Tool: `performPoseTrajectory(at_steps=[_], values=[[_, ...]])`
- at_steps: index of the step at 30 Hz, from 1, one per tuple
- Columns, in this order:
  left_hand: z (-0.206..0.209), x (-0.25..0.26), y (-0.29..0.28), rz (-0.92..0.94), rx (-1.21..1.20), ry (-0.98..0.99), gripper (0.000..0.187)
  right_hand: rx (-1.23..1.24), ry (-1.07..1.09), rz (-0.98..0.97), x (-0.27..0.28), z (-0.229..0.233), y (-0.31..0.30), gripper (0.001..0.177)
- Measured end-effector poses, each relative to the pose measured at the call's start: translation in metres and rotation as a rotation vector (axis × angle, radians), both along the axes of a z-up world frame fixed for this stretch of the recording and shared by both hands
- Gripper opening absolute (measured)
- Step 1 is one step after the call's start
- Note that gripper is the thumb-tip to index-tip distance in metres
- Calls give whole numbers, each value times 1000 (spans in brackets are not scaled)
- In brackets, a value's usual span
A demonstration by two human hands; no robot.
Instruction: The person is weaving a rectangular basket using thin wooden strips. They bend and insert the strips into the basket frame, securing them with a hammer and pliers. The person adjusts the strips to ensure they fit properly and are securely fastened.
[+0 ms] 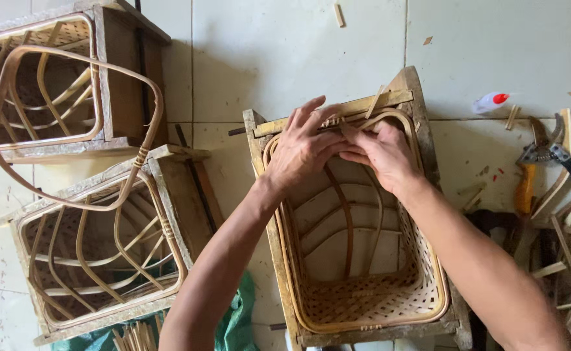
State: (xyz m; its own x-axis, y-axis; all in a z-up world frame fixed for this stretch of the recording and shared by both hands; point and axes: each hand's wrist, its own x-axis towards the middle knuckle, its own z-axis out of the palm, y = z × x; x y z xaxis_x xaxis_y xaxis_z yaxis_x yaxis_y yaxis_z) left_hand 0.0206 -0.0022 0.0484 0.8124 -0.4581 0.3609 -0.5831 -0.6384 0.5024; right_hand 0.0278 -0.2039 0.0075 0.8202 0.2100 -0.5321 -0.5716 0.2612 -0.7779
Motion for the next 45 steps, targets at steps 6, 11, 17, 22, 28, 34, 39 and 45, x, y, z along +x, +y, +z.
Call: performPoseTrajectory(at_steps=[6, 11, 17, 22, 28, 34, 39, 45], values=[[-14, 2, 3, -11, 91, 70, 20, 16, -40, 30, -9, 1, 0, 21], [-21, 5, 5, -16, 126, 62, 18, -634, -421, 254, -23, 67, -33, 22], [-25, 5, -1, -25, 137, 59, 17, -1365, -1083, 195, -30, 47, -70, 43], [-35, 6, 2, -77, 234, -31, 10, -1439, -1174, 120, -34, -2, -63, 34], [-33, 2, -4, -56, 153, 39, 10, -1356, -1165, 201, -31, -14, -93, 29], [2, -15, -8, 22, 64, 140, 9, -1328, -1164, 282, -19, 11, -76, 33], [6, -24, -4, 82, 58, 168, 13, -1325, -1264, 367, -74, 69, -134, 39], [0, -27, -7, 73, 51, 85, 14, -1182, -160, 395, -182, 5, -265, 28]])
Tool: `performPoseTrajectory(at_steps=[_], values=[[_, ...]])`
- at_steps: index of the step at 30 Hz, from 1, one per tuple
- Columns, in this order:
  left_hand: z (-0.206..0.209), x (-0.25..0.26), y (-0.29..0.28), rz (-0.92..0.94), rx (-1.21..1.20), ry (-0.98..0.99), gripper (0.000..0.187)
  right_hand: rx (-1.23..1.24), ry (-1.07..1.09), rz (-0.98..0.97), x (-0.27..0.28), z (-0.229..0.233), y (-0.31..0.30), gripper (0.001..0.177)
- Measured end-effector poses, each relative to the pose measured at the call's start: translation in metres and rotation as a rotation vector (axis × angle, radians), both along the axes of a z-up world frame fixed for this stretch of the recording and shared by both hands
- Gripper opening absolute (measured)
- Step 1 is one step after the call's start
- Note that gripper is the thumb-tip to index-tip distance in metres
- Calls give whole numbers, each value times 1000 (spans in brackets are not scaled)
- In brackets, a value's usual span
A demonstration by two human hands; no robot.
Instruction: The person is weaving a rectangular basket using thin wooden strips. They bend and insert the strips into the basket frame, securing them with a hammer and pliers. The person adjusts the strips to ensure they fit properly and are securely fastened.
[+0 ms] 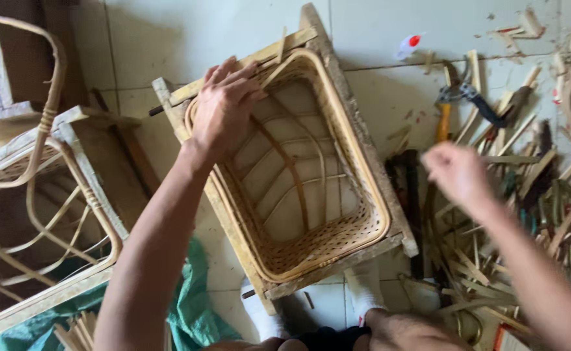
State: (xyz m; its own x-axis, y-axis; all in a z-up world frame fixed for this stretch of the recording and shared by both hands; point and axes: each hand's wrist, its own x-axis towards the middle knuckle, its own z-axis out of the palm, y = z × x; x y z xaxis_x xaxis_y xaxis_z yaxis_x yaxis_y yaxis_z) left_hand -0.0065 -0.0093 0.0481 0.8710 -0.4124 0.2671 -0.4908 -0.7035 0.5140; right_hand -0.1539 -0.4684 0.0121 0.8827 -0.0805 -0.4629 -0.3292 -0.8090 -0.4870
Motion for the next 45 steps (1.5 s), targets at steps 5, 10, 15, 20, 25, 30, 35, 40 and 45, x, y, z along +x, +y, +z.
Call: performPoseTrajectory(at_steps=[5, 10, 15, 20, 25, 30, 35, 40, 45], values=[[-3, 0, 2, -34, 27, -49, 15, -191, 13, 143, -62, -120, -41, 26], [-6, -2, 6, -16, -10, -3, 11, 117, 142, -232, -78, -152, -60, 36], [1, -7, 7, -29, -48, -35, 9, -80, 52, -21, -60, -104, -62, 36], [4, -8, 12, -35, -51, -73, 10, 129, -92, -210, -101, -3, -52, 31], [-5, -10, 10, -16, -98, -124, 8, -61, -310, 504, -157, 68, -42, 12], [-15, -6, 13, 45, -104, -21, 10, 278, -498, 919, -133, 87, 29, 52], [-38, 3, 10, 113, 16, 141, 17, 633, -338, 1119, -115, 93, 146, 43], [-54, 13, 8, 65, 101, -74, 16, 525, -285, 1235, -109, 86, 201, 45], [-51, 8, 10, 32, 69, -129, 20, 501, -384, 1125, -103, 85, 182, 43]])
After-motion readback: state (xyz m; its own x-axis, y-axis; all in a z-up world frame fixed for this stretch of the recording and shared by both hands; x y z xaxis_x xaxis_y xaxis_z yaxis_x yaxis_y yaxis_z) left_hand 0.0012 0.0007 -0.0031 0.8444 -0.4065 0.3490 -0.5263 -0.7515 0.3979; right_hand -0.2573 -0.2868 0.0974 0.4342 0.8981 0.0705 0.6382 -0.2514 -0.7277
